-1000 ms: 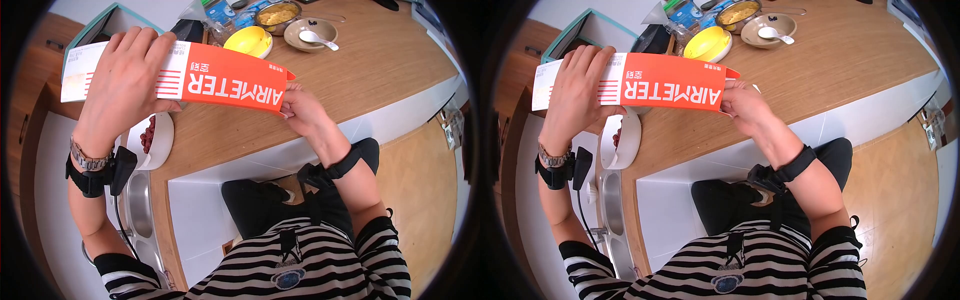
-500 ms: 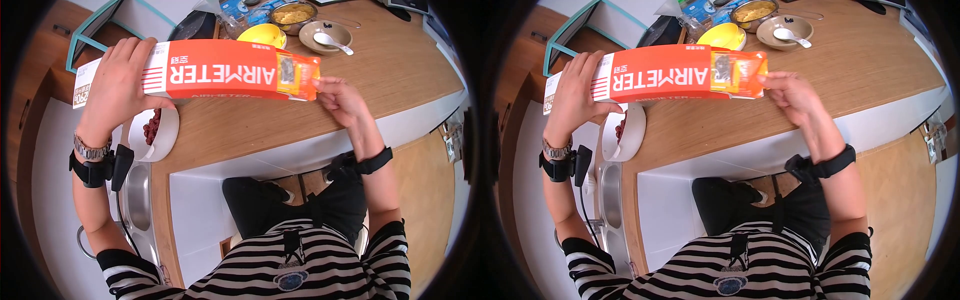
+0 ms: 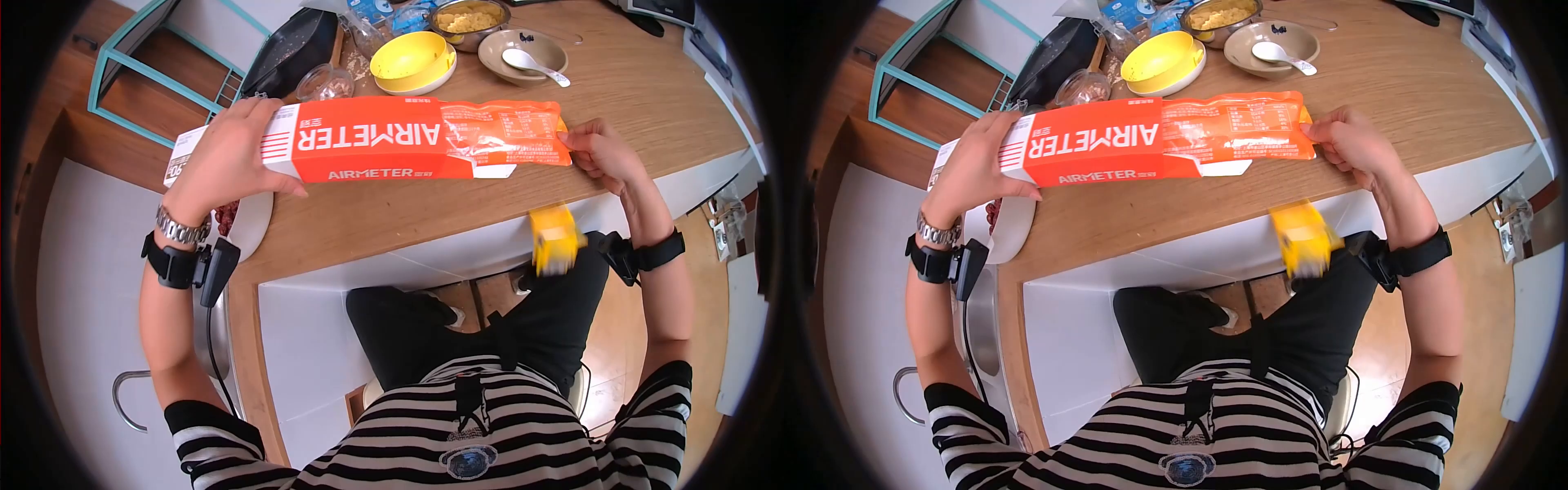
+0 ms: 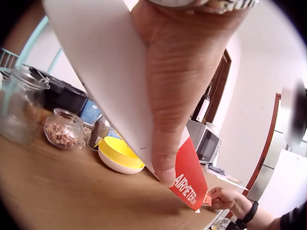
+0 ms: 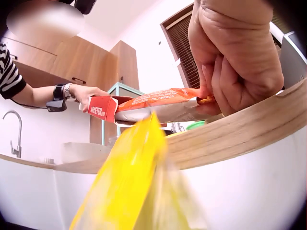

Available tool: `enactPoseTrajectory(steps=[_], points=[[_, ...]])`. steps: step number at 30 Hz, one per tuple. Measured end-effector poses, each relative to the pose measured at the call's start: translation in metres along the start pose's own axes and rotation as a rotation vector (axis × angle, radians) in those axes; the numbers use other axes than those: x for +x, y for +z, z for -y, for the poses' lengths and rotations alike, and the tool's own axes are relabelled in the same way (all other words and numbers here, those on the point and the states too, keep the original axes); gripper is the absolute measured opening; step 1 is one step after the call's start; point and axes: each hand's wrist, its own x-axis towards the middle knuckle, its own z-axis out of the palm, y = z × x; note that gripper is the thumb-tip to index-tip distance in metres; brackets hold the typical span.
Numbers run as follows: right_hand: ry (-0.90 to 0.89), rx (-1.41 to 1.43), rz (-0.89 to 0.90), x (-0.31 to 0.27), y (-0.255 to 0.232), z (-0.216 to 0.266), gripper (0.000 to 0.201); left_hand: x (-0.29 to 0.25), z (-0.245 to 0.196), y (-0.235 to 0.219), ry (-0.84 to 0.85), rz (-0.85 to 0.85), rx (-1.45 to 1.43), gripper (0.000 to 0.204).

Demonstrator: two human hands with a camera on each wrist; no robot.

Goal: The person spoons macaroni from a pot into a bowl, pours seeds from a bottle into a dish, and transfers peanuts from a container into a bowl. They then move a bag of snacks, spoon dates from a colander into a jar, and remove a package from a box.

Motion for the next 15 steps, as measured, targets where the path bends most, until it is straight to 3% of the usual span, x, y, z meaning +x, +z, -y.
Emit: enactPoseTrajectory(steps=[1,2,4,5,7,9,10,11,13,15], points=[[0.044,-0.217,-0.110,-0.005,0.004,0.007,0.023,0.002,0.002,0.003,-0.010,0.056,-0.070,0.084],[0.052,-0.224,-0.119,-0.008,0.013,0.007,0.023,0.003,0.009,0.007,0.024,0.069,-0.061,0.082],[-0.343,-0.330,-0.429,-0.014,0.028,-0.003,0.026,0.007,0.012,0.012,0.024,0.090,-0.072,0.081],[-0.334,-0.341,-0.434,-0.017,0.029,-0.007,0.026,0.007,0.011,0.016,0.009,0.116,-0.065,0.080],[-0.595,-0.591,-0.525,-0.024,0.031,-0.014,0.038,0.008,0.010,0.015,0.012,0.161,-0.070,0.079],[-0.562,-0.560,-0.565,-0.025,0.037,-0.015,0.035,0.005,0.012,0.020,0.062,0.061,-0.064,0.079],[-0.649,-0.625,-0.627,-0.028,0.039,-0.011,0.035,0.005,0.015,0.025,0.139,-0.057,-0.091,0.069],[-0.751,-0.682,-0.680,-0.030,0.041,-0.009,0.034,0.004,0.016,0.023,0.136,-0.042,-0.084,0.069],[-0.706,-0.801,-0.675,-0.034,0.043,-0.009,0.033,0.003,0.016,0.019,0.117,-0.066,-0.094,0.072],[-0.884,-0.953,-0.789,-0.032,0.050,-0.013,0.027,0.005,0.020,0.020,0.069,-0.020,-0.105,0.073]])
